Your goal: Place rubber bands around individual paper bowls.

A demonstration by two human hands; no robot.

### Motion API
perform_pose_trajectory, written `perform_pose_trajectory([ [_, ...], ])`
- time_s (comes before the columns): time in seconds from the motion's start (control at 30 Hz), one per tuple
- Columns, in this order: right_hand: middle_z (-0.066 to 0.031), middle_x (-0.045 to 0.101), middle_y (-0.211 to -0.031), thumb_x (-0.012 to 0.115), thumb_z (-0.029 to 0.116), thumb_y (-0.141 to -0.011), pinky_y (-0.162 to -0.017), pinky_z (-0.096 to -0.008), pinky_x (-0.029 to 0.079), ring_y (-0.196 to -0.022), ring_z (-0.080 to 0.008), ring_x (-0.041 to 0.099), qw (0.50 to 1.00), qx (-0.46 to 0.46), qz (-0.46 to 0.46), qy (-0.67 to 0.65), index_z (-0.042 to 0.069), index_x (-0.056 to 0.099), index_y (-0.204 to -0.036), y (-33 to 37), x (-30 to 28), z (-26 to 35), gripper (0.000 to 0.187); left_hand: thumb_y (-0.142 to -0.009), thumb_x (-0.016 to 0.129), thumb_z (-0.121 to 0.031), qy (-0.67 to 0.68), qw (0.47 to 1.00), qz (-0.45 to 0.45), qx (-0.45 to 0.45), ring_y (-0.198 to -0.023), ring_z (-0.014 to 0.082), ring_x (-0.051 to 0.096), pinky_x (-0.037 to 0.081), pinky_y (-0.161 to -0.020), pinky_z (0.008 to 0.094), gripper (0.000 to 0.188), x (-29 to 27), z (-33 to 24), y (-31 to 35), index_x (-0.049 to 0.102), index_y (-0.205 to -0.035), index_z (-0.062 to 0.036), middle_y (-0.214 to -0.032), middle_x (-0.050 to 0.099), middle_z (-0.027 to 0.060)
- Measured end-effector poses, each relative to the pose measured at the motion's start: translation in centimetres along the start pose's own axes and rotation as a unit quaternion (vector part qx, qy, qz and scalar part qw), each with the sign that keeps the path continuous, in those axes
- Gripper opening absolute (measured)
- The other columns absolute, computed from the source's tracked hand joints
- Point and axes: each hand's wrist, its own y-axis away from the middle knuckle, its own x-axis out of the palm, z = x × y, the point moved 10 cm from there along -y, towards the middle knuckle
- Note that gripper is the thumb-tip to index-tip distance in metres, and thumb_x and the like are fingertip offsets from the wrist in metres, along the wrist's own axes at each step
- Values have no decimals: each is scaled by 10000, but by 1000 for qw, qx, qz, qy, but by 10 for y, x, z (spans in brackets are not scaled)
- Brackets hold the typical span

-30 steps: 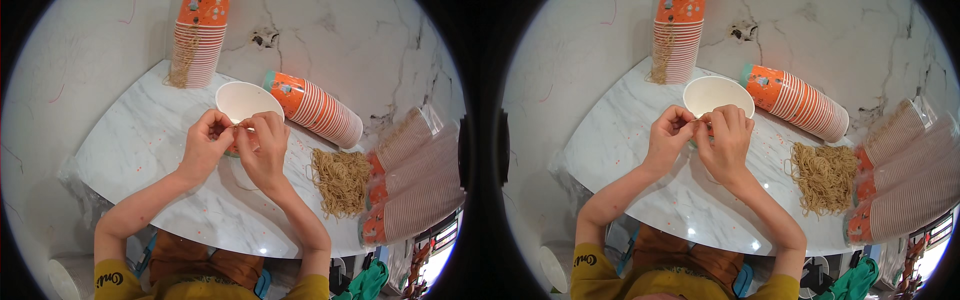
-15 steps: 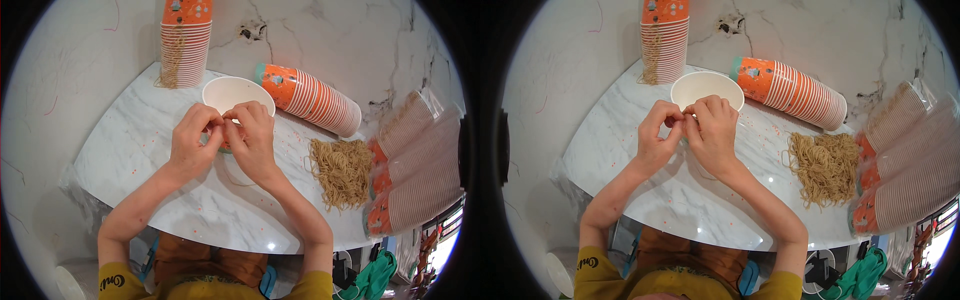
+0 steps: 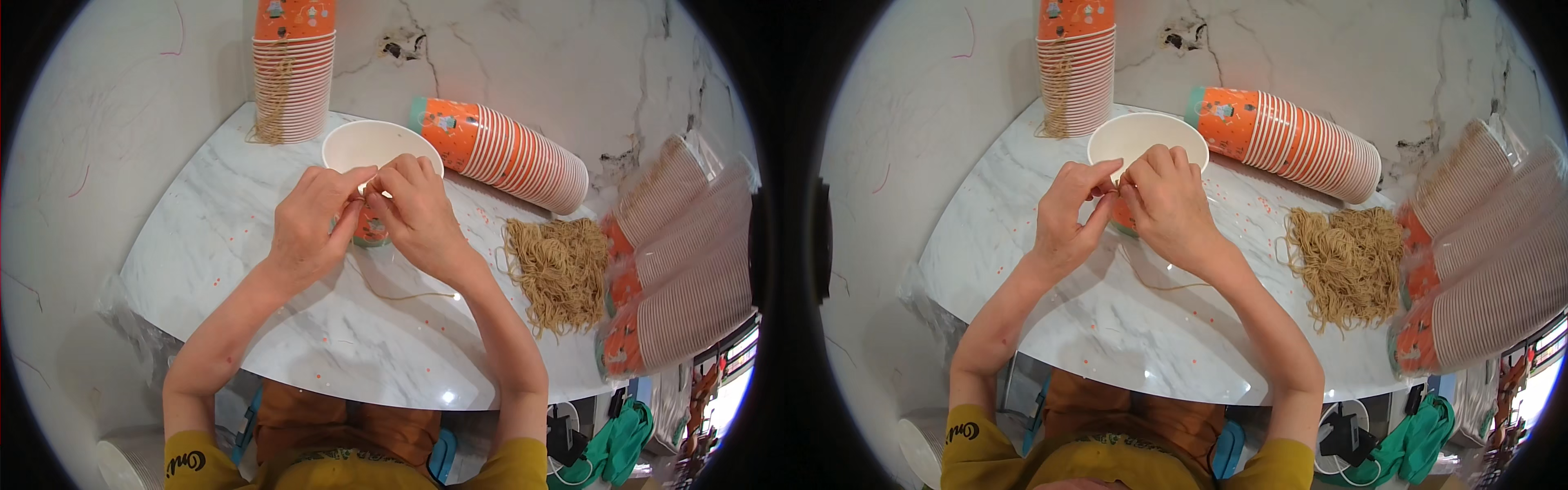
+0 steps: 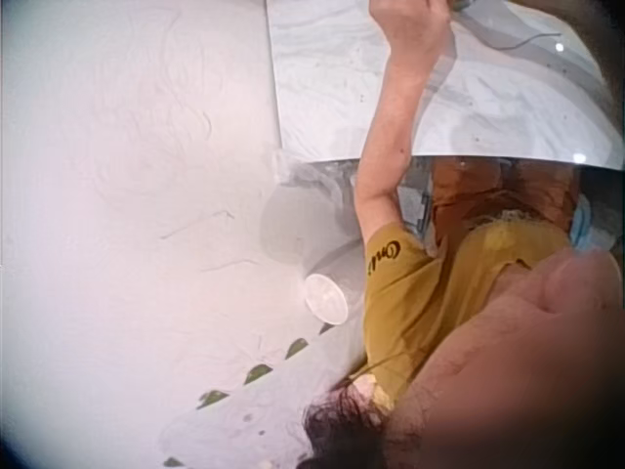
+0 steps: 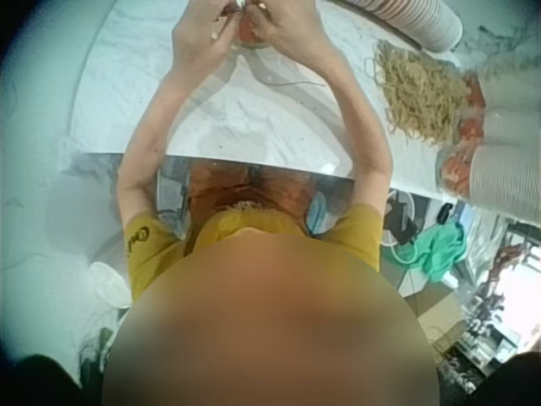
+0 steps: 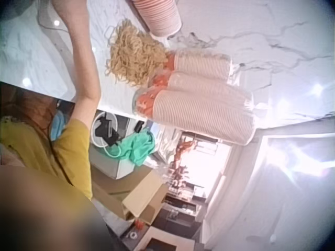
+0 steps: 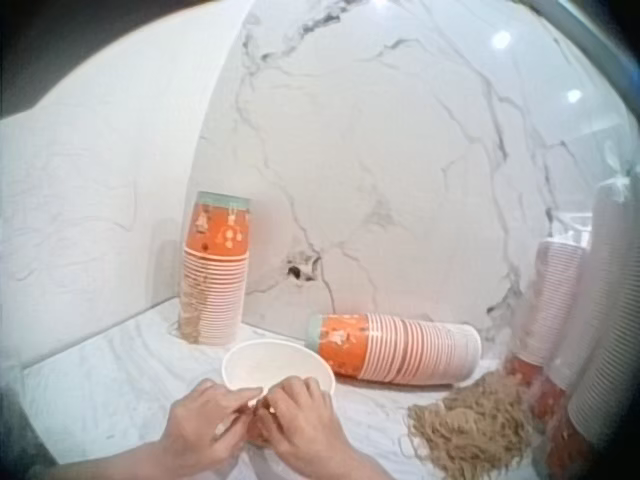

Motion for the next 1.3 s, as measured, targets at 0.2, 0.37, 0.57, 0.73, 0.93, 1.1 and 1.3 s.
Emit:
perform_pose_trajectory([
  [0.2,-108,554,-1038,648,80,-904,-854,-446,397,-994,-311,497,999,-45,22,6,26,642,-949,-2,-7,12,70,-786,736,53,-58,995,-13,83,-812,273,618,522,-657,373,235,-2,-11,3,669,-992,-38,-906,640,64],
  [0.37,-117,557,-999,670,35,-863,-863,-418,426,-973,-315,501,999,-42,23,8,12,615,-914,-1,-9,17,78,-799,725,75,-45,999,-3,26,-775,243,630,529,-667,356,200,-4,-10,8,659,-963,-18,-905,661,77],
  [0.57,-108,569,-1017,648,78,-877,-814,-428,402,-958,-306,509,999,-37,34,-13,31,655,-911,7,-3,20,58,-867,674,37,70,984,37,-160,-743,151,622,519,-664,293,91,4,16,22,614,-922,-5,-862,647,49],
  [0.73,-102,569,-1006,668,50,-854,-800,-425,399,-963,-307,517,996,-60,-62,-29,40,645,-933,16,-19,24,83,-943,639,-22,198,935,84,-280,-738,70,564,472,-676,231,38,20,30,37,608,-921,-23,-844,612,-28],
  [0.93,-98,581,-934,679,-10,-833,-744,-418,429,-862,-302,555,992,-34,-113,-36,37,642,-957,45,-29,28,137,-975,661,-132,389,804,102,-437,-702,12,495,404,-628,196,81,37,43,57,637,-922,-76,-816,613,-66],
  [1.1,-111,614,-910,688,-45,-836,-683,-390,501,-821,-284,618,984,-9,-141,-112,14,643,-967,54,-19,27,151,-981,660,-155,434,780,97,-440,-720,15,505,399,-631,196,88,44,42,62,656,-936,-80,-819,623,-58],
  [1.3,-105,645,-932,701,4,-898,-673,-341,547,-819,-234,657,975,75,-102,-181,-12,651,-986,55,-5,8,103,-981,659,-165,433,770,87,-459,-715,56,529,419,-649,234,112,44,39,60,651,-923,-69,-809,623,-33],
])
